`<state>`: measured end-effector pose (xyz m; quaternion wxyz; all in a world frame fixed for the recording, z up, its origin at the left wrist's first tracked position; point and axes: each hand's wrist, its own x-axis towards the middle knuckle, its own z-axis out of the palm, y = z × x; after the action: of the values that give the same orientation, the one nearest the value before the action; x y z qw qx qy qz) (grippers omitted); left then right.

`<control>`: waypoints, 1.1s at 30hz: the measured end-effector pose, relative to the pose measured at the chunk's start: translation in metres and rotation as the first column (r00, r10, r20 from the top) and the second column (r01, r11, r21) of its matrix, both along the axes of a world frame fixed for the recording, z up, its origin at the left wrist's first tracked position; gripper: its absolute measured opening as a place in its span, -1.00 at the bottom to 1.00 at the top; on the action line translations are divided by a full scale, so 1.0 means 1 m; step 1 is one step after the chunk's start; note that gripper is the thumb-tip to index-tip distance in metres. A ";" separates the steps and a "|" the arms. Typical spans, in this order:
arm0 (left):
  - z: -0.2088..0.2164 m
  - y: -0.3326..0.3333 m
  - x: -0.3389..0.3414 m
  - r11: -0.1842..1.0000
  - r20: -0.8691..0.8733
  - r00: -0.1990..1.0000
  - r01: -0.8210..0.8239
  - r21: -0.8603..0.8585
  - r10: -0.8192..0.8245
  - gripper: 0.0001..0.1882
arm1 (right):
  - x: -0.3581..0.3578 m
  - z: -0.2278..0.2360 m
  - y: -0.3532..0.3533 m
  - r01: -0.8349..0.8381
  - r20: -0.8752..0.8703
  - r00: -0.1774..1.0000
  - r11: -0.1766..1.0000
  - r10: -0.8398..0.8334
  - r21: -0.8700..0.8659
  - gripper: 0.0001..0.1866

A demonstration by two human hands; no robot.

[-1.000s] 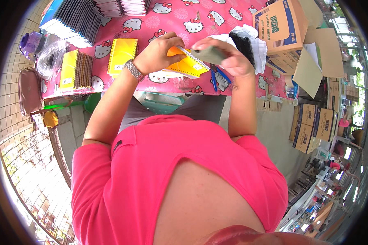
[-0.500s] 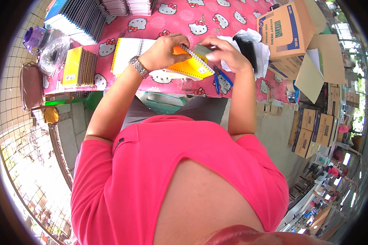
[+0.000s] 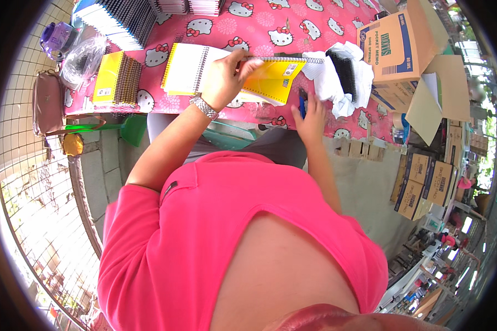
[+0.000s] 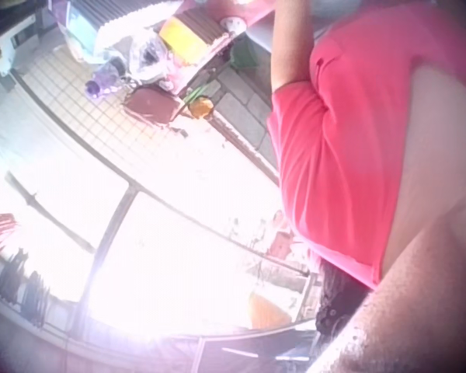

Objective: The person applies adhesive tape to the spiral bindings of yellow notepads by hand and using a tape dispenser.

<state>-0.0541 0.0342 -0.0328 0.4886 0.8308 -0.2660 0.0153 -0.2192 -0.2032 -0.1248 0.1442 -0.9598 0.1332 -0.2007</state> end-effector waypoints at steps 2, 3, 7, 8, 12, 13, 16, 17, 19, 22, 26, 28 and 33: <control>0.002 -0.005 -0.003 0.996 0.060 0.998 0.027 -0.085 -0.022 -0.76 | -0.025 -0.007 0.003 0.043 -0.084 0.995 0.976 -0.062 -0.215 -0.45; 0.003 -0.008 -0.004 0.990 0.092 0.995 0.048 -0.129 -0.036 -0.76 | -0.028 -0.009 -0.001 0.085 -0.041 0.995 0.994 -0.087 -0.065 -0.46; -0.012 -0.008 0.005 0.996 -0.092 0.993 0.071 -0.056 -0.076 -0.71 | -0.023 0.017 0.005 0.076 0.200 0.958 0.859 -0.203 0.507 -0.43; -0.013 -0.005 0.005 0.996 -0.111 0.990 0.090 -0.022 -0.092 -0.72 | -0.017 0.042 0.019 -0.021 0.270 0.954 0.869 -0.131 0.494 -0.41; -0.013 -0.006 -0.003 0.983 -0.002 0.998 0.063 -0.172 -0.064 -0.81 | 0.016 0.112 0.073 -0.352 0.311 0.917 0.872 0.249 0.339 -0.35; -0.008 -0.005 -0.003 0.988 0.003 0.996 0.088 -0.126 -0.089 -0.83 | 0.023 0.115 0.080 -0.382 0.298 0.910 0.863 0.288 0.331 -0.34; -0.016 -0.002 0.002 0.984 -0.073 0.989 0.118 -0.136 -0.129 -0.85 | 0.035 0.119 0.093 -0.410 0.292 0.897 0.868 0.330 0.278 -0.35; -0.021 -0.001 0.004 0.979 -0.112 0.984 0.120 -0.165 -0.139 -0.85 | 0.038 0.122 0.095 -0.420 0.283 0.894 0.868 0.346 0.265 -0.35; -0.022 -0.001 0.002 0.978 -0.112 0.986 0.102 -0.181 -0.124 -0.86 | 0.040 0.125 0.095 -0.417 0.227 0.898 0.895 0.378 0.160 -0.35; -0.021 -0.005 -0.002 0.967 -0.045 0.994 0.087 -0.241 -0.101 -0.88 | 0.037 0.127 0.094 -0.379 0.107 0.923 0.830 0.369 0.410 -0.42; -0.016 -0.003 -0.008 0.978 0.074 0.994 0.099 -0.184 -0.086 -0.88 | 0.028 0.123 0.093 -0.130 0.093 0.950 0.107 0.297 0.986 -0.50; -0.017 -0.001 -0.006 0.974 0.243 0.968 0.115 -0.197 -0.065 -0.86 | 0.022 0.116 0.097 -0.235 0.204 0.958 0.150 0.201 0.960 -0.48; -0.023 0.022 0.017 0.805 -0.515 0.855 -0.350 -0.478 0.066 -0.79 | -0.002 0.032 0.026 0.055 0.206 0.971 0.951 -0.122 0.303 -0.47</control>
<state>-0.0369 0.0563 -0.0553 0.7533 0.6548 -0.0261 -0.0564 -0.2207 -0.1776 -0.0929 0.2906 -0.8920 0.1876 -0.2910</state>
